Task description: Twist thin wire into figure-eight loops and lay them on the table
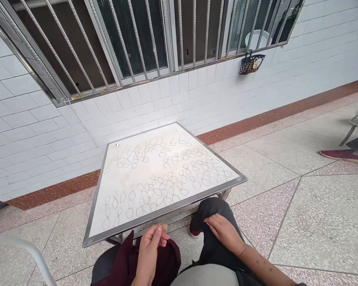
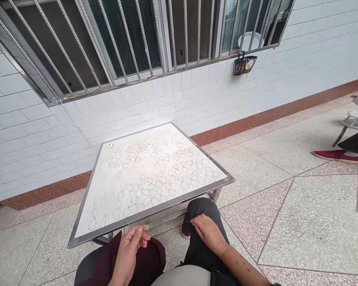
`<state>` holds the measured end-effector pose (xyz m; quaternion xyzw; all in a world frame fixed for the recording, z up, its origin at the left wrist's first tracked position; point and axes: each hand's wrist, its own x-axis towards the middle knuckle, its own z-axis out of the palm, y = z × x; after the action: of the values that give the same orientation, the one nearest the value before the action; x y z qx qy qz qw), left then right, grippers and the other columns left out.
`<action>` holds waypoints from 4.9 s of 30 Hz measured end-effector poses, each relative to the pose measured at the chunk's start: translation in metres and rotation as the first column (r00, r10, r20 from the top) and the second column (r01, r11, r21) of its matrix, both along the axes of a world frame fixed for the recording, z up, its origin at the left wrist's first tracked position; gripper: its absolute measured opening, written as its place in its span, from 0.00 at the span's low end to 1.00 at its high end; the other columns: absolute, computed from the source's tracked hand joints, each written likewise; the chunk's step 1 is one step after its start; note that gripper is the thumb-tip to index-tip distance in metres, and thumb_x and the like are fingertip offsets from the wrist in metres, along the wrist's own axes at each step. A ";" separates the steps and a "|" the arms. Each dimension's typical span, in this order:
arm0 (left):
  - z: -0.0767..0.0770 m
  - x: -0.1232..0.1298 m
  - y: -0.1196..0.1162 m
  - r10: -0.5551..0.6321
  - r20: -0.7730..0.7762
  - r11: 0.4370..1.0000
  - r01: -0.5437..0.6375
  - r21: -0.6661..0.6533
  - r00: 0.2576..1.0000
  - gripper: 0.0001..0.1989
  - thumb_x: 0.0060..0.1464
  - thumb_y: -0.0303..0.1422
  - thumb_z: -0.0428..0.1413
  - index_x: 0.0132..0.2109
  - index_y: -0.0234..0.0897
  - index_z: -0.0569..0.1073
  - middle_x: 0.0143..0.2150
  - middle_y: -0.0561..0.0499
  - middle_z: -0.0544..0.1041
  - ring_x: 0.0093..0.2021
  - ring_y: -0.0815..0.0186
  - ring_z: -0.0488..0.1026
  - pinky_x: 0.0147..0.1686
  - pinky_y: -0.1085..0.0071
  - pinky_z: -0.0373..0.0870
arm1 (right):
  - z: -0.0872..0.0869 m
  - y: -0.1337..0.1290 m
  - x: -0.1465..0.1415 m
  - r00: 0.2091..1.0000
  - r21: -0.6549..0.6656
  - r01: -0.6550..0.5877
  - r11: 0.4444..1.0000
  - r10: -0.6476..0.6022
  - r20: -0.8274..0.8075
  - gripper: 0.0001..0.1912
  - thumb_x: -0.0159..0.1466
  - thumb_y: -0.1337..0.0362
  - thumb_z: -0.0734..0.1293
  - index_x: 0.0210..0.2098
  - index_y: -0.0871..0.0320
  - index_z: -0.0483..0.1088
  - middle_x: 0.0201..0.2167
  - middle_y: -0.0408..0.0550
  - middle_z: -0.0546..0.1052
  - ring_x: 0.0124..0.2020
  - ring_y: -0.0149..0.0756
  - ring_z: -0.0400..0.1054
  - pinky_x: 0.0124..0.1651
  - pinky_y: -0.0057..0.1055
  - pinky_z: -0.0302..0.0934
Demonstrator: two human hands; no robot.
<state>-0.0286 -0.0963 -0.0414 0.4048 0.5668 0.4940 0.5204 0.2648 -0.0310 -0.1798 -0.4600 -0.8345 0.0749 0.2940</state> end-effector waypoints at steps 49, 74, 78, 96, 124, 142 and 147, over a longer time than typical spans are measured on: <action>-0.044 -0.047 0.074 0.264 -0.072 0.898 -0.218 0.381 0.962 0.15 0.60 0.35 0.52 0.51 0.38 0.76 0.38 0.44 0.75 0.36 0.63 0.73 0.37 0.69 0.72 | 0.113 0.295 -0.324 0.993 -0.337 -0.104 0.936 0.081 -0.081 0.10 0.64 0.69 0.60 0.41 0.58 0.71 0.42 0.50 0.71 0.37 0.33 0.66 0.40 0.31 0.61; 0.029 -0.047 0.080 0.308 0.431 0.906 -0.399 0.139 0.848 0.24 0.52 0.41 0.60 0.55 0.36 0.72 0.47 0.42 0.78 0.49 0.60 0.74 0.50 0.62 0.68 | 0.187 0.056 -0.234 0.359 -0.489 -0.643 0.590 -0.332 -0.872 0.16 0.58 0.51 0.71 0.32 0.55 0.64 0.27 0.41 0.71 0.30 0.32 0.68 0.40 0.34 0.64; 0.041 -0.032 0.064 0.337 0.403 0.892 -0.425 0.151 0.851 0.20 0.52 0.40 0.61 0.49 0.33 0.77 0.39 0.45 0.80 0.41 0.63 0.75 0.46 0.65 0.69 | 0.191 0.028 -0.216 0.368 -0.478 -0.700 0.531 -0.305 -0.878 0.15 0.60 0.52 0.70 0.32 0.55 0.64 0.27 0.41 0.72 0.30 0.31 0.67 0.38 0.33 0.63; 0.066 0.020 0.016 0.219 0.134 0.920 -0.250 0.303 0.966 0.11 0.53 0.37 0.61 0.42 0.40 0.80 0.40 0.50 0.78 0.30 0.71 0.66 0.35 0.72 0.66 | 0.208 -0.012 -0.146 0.427 -0.372 -0.658 0.655 -0.082 -0.900 0.12 0.61 0.55 0.69 0.36 0.56 0.68 0.25 0.38 0.68 0.23 0.25 0.61 0.28 0.26 0.58; 0.080 0.019 -0.007 0.166 0.195 0.923 -0.222 0.314 0.967 0.27 0.54 0.32 0.60 0.61 0.44 0.67 0.30 0.55 0.72 0.27 0.73 0.64 0.28 0.76 0.64 | 0.204 -0.017 -0.139 0.559 -0.407 -0.606 0.684 0.002 -0.829 0.11 0.64 0.54 0.65 0.38 0.56 0.68 0.27 0.40 0.68 0.24 0.27 0.61 0.29 0.28 0.60; 0.077 0.023 -0.013 -0.080 0.159 0.971 0.041 0.237 0.984 0.33 0.56 0.32 0.59 0.66 0.44 0.58 0.30 0.54 0.74 0.26 0.72 0.68 0.25 0.76 0.66 | 0.226 0.001 -0.135 0.523 -0.448 -0.740 0.501 0.011 -0.852 0.11 0.60 0.58 0.69 0.39 0.58 0.70 0.21 0.37 0.67 0.22 0.25 0.61 0.25 0.23 0.58; 0.077 0.023 -0.015 -0.080 0.131 0.975 0.050 0.216 0.988 0.31 0.58 0.36 0.56 0.66 0.43 0.58 0.32 0.52 0.75 0.33 0.66 0.74 0.30 0.71 0.73 | 0.224 0.001 -0.135 0.480 -0.430 -0.731 0.530 -0.049 -0.876 0.11 0.58 0.59 0.71 0.37 0.58 0.69 0.28 0.39 0.70 0.23 0.23 0.62 0.26 0.23 0.59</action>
<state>-0.0057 -0.1118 0.0358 0.4409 0.4595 0.5614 0.5285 0.1297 -0.0298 0.0439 -0.2444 -0.5621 0.6894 0.3861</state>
